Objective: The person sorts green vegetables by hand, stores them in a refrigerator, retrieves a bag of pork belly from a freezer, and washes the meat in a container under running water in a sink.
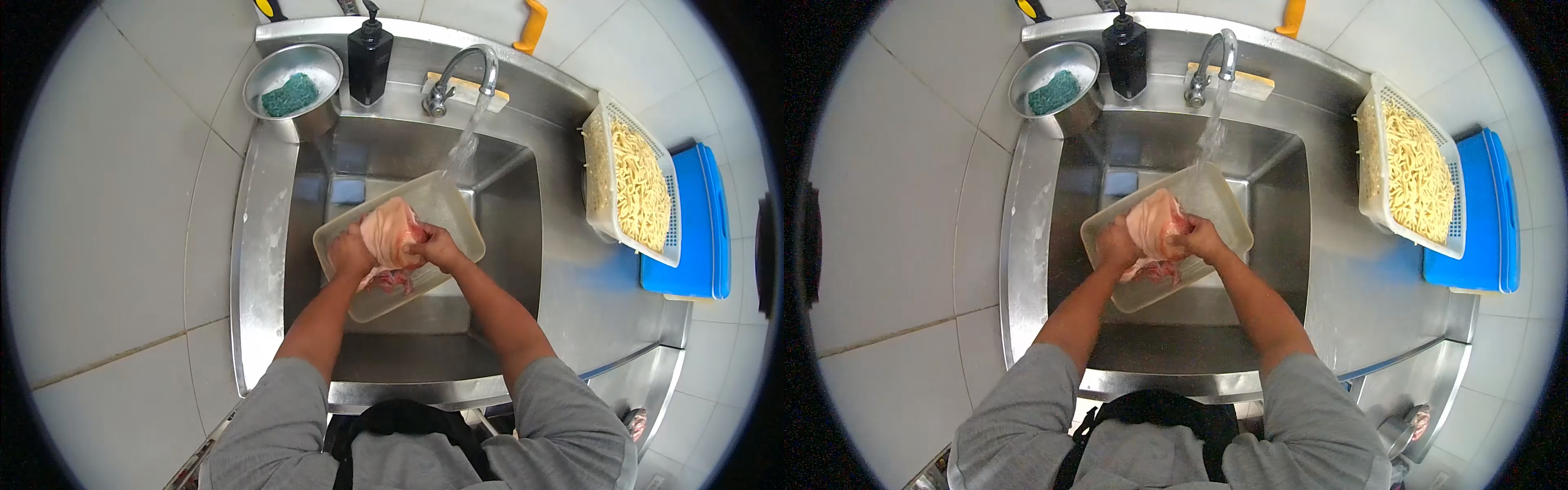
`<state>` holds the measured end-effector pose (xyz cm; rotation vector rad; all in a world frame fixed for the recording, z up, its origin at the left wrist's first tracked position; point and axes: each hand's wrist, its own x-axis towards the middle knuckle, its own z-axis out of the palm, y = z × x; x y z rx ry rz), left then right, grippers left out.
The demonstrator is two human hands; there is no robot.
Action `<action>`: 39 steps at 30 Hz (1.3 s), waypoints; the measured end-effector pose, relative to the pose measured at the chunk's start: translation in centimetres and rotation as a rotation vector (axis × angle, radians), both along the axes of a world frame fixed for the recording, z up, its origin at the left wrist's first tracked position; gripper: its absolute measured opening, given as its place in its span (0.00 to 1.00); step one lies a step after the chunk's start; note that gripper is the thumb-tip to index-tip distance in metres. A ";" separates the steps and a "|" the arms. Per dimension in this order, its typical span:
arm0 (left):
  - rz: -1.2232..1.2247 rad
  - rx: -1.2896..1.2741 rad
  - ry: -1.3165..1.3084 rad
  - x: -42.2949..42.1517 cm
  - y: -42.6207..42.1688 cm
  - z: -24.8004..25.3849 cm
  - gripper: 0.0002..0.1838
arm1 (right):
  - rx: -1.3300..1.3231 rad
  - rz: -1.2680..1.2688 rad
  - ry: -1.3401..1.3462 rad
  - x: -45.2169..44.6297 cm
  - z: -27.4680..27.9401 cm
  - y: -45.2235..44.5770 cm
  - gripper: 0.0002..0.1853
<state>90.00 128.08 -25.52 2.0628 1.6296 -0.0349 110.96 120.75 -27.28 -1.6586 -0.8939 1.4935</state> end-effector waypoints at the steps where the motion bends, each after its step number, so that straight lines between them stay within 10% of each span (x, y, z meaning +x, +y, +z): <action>1: -0.001 0.001 0.002 0.0 -0.1 -0.3 0.41 | -0.003 -0.033 0.021 -0.3 -0.1 -0.2 0.28; 15: 0.029 0.019 0.087 1.2 -1.3 0.4 0.64 | -0.005 0.003 -0.372 1.0 -1.4 1.8 0.31; 33: 0.053 -0.107 0.006 0.1 -0.9 0.9 0.64 | -0.040 0.192 -0.314 1.4 2.3 3.2 0.44; 39: 0.078 -0.119 -0.005 0.9 -0.7 1.0 0.64 | -0.117 -0.192 -0.550 -0.1 -2.0 1.0 0.43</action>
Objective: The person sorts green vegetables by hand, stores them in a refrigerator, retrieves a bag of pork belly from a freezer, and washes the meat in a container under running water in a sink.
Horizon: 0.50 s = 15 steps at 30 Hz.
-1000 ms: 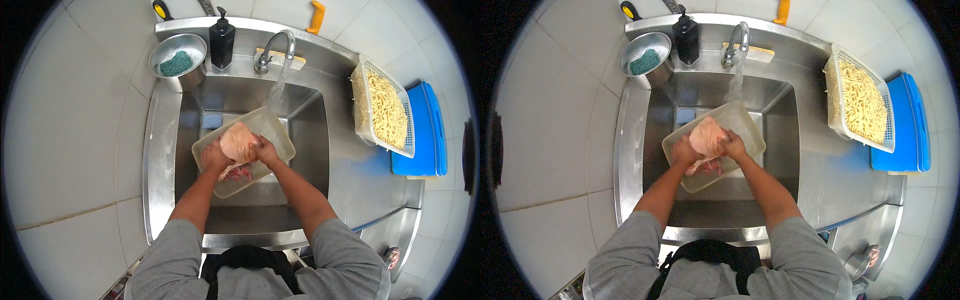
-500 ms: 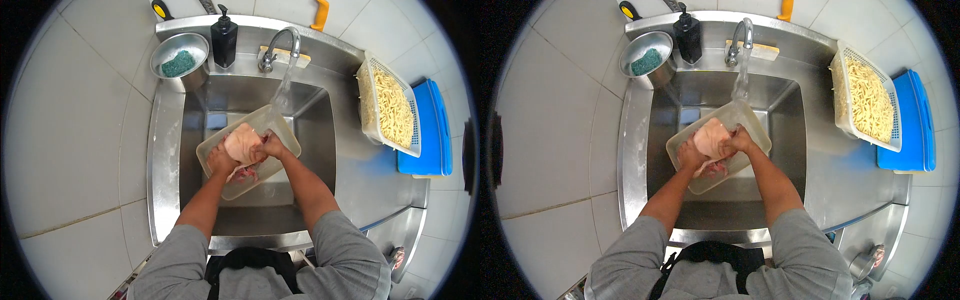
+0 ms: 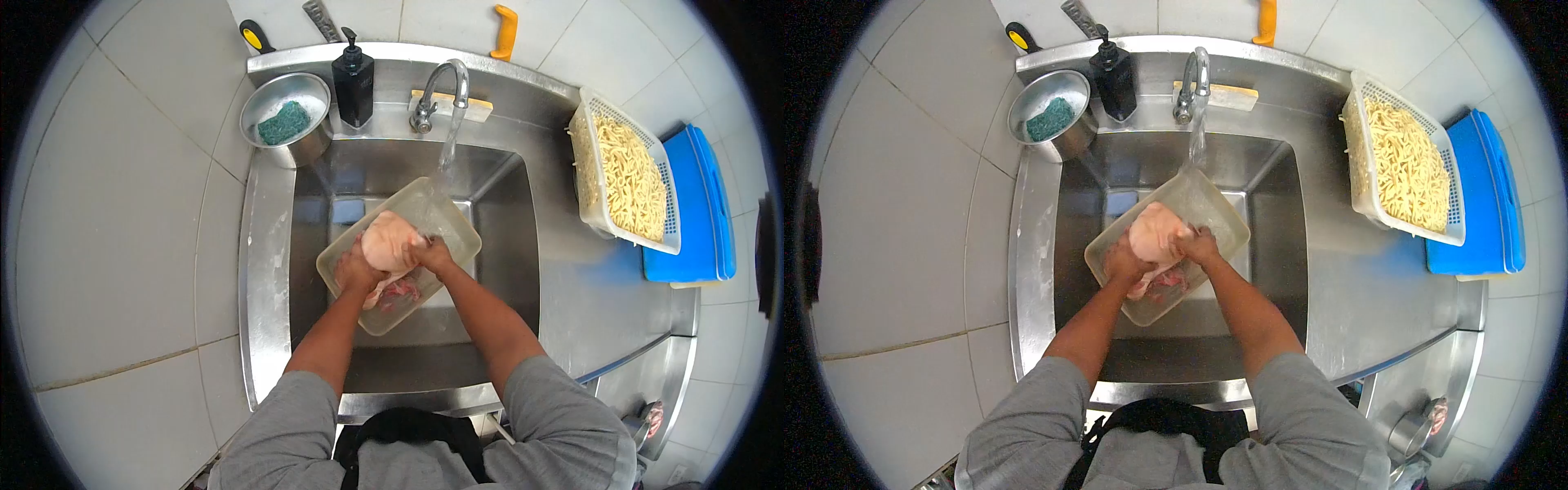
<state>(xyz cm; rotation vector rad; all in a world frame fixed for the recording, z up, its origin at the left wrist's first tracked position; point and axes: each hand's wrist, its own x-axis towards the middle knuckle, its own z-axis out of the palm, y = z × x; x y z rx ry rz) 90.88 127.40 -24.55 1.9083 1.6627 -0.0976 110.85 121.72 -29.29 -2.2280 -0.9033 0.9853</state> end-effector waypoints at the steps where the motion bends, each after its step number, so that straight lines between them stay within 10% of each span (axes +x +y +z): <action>1: 0.004 0.002 0.000 -0.1 -0.1 -0.3 0.64 | -0.007 -0.104 0.175 -0.2 -0.3 -0.6 0.43; 6: -0.016 -0.035 -0.198 -1.7 0.6 -2.7 0.58 | 0.051 -0.206 0.530 -0.9 1.5 -0.9 0.55; 15: -0.121 -0.226 -0.302 -2.3 1.0 1.7 0.52 | 0.248 0.350 0.057 -0.3 7.0 -0.8 0.54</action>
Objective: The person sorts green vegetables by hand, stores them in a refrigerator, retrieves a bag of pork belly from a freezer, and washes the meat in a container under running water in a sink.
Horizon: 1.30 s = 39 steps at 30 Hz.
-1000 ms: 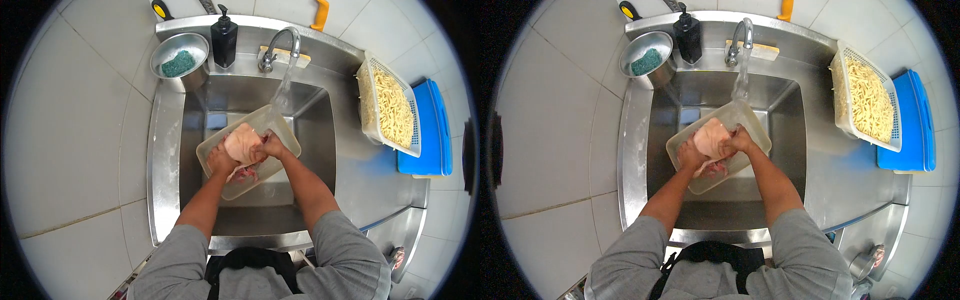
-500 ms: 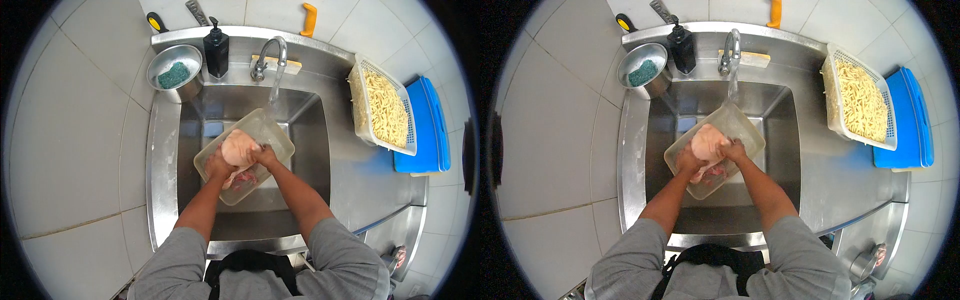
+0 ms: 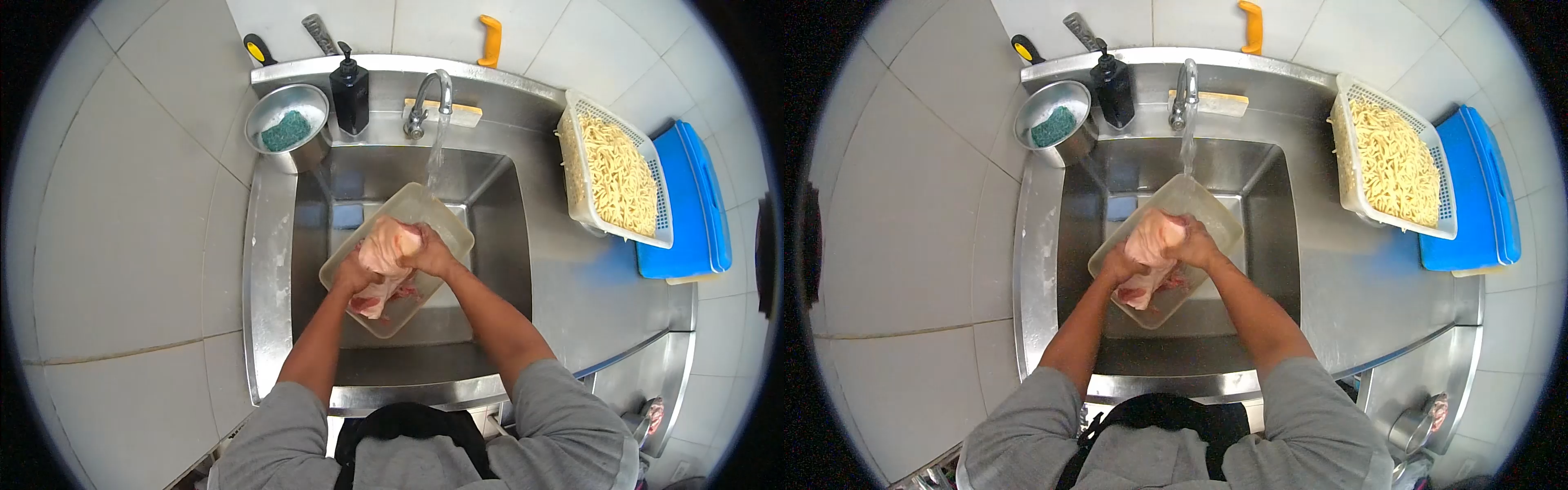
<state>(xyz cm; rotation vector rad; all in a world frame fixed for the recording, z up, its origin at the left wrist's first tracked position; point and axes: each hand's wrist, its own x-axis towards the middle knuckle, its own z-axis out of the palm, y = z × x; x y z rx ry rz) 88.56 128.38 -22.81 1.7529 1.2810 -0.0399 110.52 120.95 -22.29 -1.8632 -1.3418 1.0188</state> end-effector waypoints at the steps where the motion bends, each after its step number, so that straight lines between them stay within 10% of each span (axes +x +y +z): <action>1: -0.001 0.001 -0.001 0.2 -0.1 -0.1 0.52 | -0.017 -0.063 -0.132 -0.5 1.0 0.0 0.53; 7: -0.068 -0.111 -0.076 -0.4 0.0 1.0 0.45 | -0.165 -0.149 -0.317 -1.4 6.4 1.5 0.44; 9: 0.185 -0.807 -0.385 -1.2 -0.3 2.2 0.38 | -0.288 -0.225 -0.335 -1.1 6.2 2.6 0.41; 13: 0.180 -1.049 -0.406 -1.1 1.8 -9.1 0.38 | -0.376 -0.262 -0.146 0.6 1.3 5.5 0.31; 15: 0.138 -0.474 -0.463 1.1 1.2 -2.8 0.43 | -0.538 -0.337 0.653 -1.1 2.2 5.1 0.16; 19: -0.111 0.308 0.148 3.5 -2.0 -4.6 0.50 | -0.392 -0.380 0.725 -0.4 -1.8 5.0 0.13; 28: -0.046 0.155 0.081 2.9 -0.5 -9.2 0.39 | -0.227 -0.211 0.342 1.9 -2.1 3.3 0.13; 30: -0.040 0.155 0.109 2.9 -0.9 -8.8 0.35 | -0.201 -0.436 0.918 1.2 -1.4 3.3 0.09; 32: -0.033 0.157 0.134 3.3 -1.9 -8.4 0.31 | -0.228 -0.407 0.762 0.9 0.4 3.4 0.09; 35: 0.081 0.680 0.211 4.5 -4.7 -5.8 0.23 | -0.212 -0.339 0.666 0.7 0.0 4.1 0.09; 39: -0.443 0.661 0.004 5.0 -7.7 -3.5 0.31 | -0.123 -0.466 0.860 0.5 0.7 5.1 0.11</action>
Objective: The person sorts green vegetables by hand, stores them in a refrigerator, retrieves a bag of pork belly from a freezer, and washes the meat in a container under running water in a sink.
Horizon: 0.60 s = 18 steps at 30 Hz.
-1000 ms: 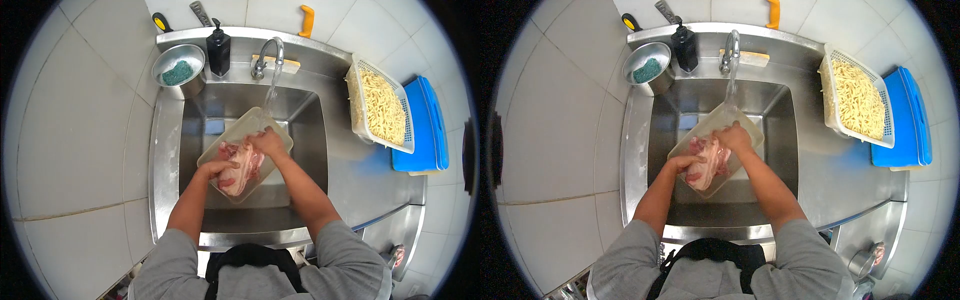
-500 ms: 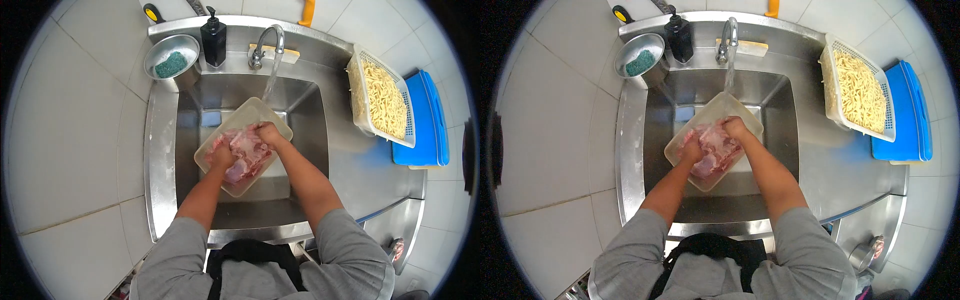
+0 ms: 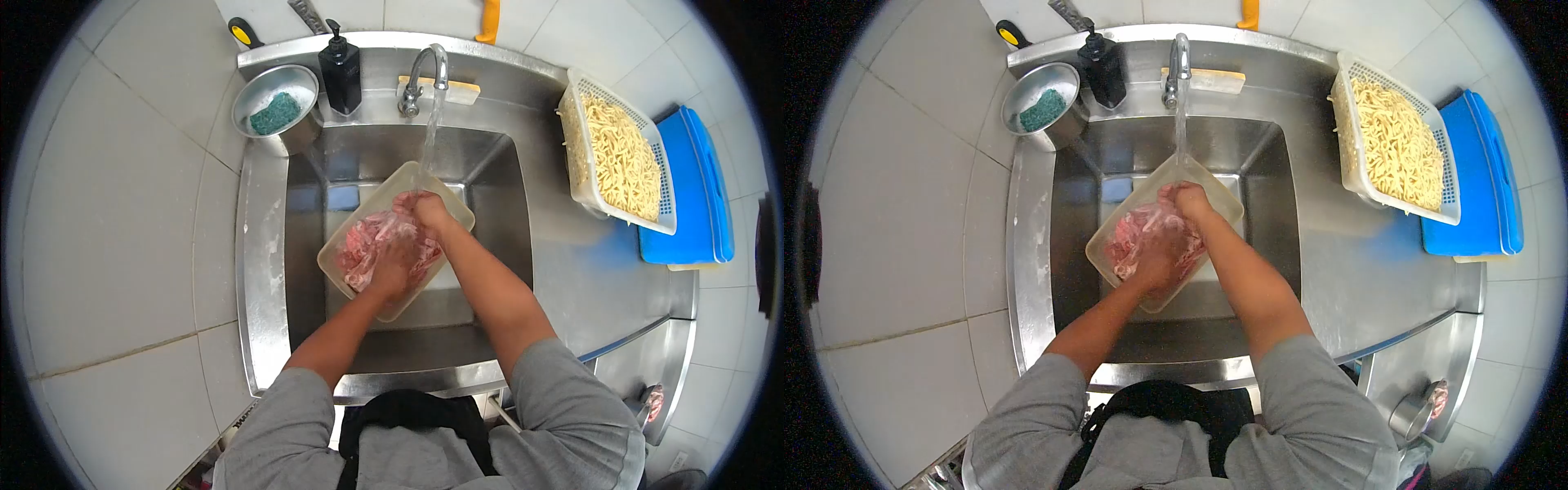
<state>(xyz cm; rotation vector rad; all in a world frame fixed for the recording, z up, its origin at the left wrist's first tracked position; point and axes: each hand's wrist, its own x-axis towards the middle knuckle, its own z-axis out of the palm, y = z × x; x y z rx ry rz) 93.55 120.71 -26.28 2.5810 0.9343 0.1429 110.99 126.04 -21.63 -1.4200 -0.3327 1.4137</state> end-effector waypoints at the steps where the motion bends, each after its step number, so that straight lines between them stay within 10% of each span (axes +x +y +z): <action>1: -0.260 0.095 -0.007 0.0 -0.2 -0.1 0.35 | 0.006 0.004 -0.006 0.2 0.4 0.3 0.11; 4: -0.109 -0.232 -0.030 -2.0 0.5 1.0 0.39 | -0.019 0.278 -0.026 1.2 1.9 0.6 0.12; 6: -0.081 -0.070 0.074 -2.2 0.4 0.0 0.40 | 0.057 0.506 -0.710 1.5 2.9 0.1 0.11; 9: -0.077 0.209 0.156 -2.3 0.2 -3.2 0.45 | -0.031 0.178 -0.080 2.5 3.7 -0.6 0.12; 13: -0.123 0.042 0.243 -2.6 0.8 -2.5 0.51 | -0.054 0.350 -0.180 3.0 1.1 -2.3 0.18; 18: 0.424 -0.173 0.083 -2.4 -0.1 0.3 0.62 | -0.149 0.616 -1.054 1.6 -4.4 -4.9 0.22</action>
